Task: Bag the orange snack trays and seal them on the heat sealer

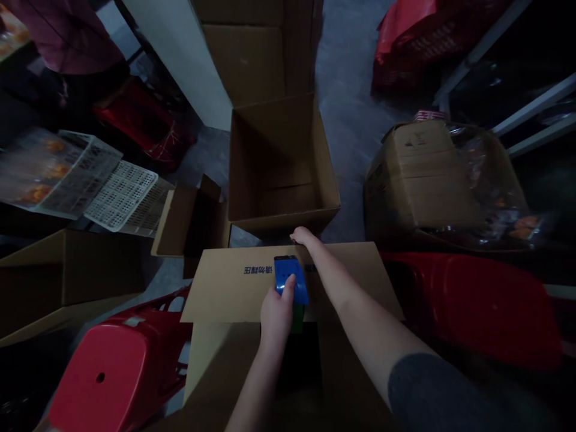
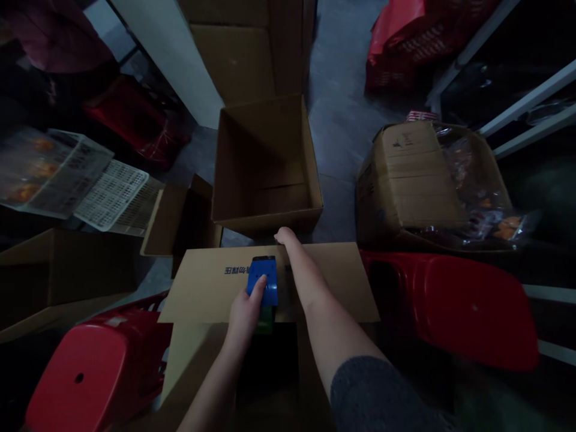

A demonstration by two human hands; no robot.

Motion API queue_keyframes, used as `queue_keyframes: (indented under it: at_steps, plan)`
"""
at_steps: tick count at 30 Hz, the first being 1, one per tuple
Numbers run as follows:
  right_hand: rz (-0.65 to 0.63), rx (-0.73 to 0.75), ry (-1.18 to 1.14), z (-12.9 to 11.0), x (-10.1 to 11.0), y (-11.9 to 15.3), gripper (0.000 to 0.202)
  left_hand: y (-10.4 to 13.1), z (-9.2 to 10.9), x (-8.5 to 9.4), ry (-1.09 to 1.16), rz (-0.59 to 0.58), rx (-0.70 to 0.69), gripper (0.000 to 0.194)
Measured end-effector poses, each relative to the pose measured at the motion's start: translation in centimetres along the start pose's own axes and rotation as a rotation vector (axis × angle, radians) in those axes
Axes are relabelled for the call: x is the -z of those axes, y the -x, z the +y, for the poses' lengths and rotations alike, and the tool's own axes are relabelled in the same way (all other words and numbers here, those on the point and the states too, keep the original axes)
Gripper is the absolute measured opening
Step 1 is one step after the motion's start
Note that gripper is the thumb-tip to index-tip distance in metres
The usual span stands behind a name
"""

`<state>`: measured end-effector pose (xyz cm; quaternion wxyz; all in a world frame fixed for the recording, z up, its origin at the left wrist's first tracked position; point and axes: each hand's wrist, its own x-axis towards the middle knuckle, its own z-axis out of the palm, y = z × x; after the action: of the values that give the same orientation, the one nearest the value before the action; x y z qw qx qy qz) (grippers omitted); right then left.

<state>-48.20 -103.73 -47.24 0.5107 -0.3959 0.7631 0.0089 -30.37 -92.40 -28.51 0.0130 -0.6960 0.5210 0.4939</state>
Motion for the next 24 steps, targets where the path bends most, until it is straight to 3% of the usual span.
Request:
queue_keyframes:
  at_steps: [5,10,13,15,17,20,22,24]
  plan:
    - [-0.002,-0.06,0.126,-0.8,-0.2,1.0,0.036,0.7,-0.4,-0.3,0.01,0.004,0.007,0.057]
    - [0.115,-0.116,0.23,-1.5,0.5,3.3,0.076,0.9,-1.2,-0.4,0.009,0.015,0.025,0.058]
    - [0.232,-0.033,0.278,-2.1,1.5,5.9,0.059,0.7,-1.7,-0.7,0.007,0.021,0.017,0.058]
    - [0.296,0.065,0.306,-2.0,2.4,9.1,0.044,0.4,-1.7,-0.9,-0.016,0.034,0.006,0.058]
    - [0.309,0.165,0.322,-1.1,3.1,14.4,0.038,0.2,-1.4,-0.9,-0.077,0.044,0.013,0.061]
    - [0.349,0.449,0.276,2.2,1.9,26.5,0.033,-0.2,-0.4,-0.6,-0.184,0.033,0.039,0.066]
    - [0.506,0.635,0.234,4.9,-1.5,35.9,0.033,-0.4,0.2,-0.4,-0.219,0.015,0.037,0.068]
    - [0.673,0.742,0.286,7.1,-6.8,43.7,0.04,-0.6,0.7,-0.2,-0.237,-0.004,0.032,0.069]
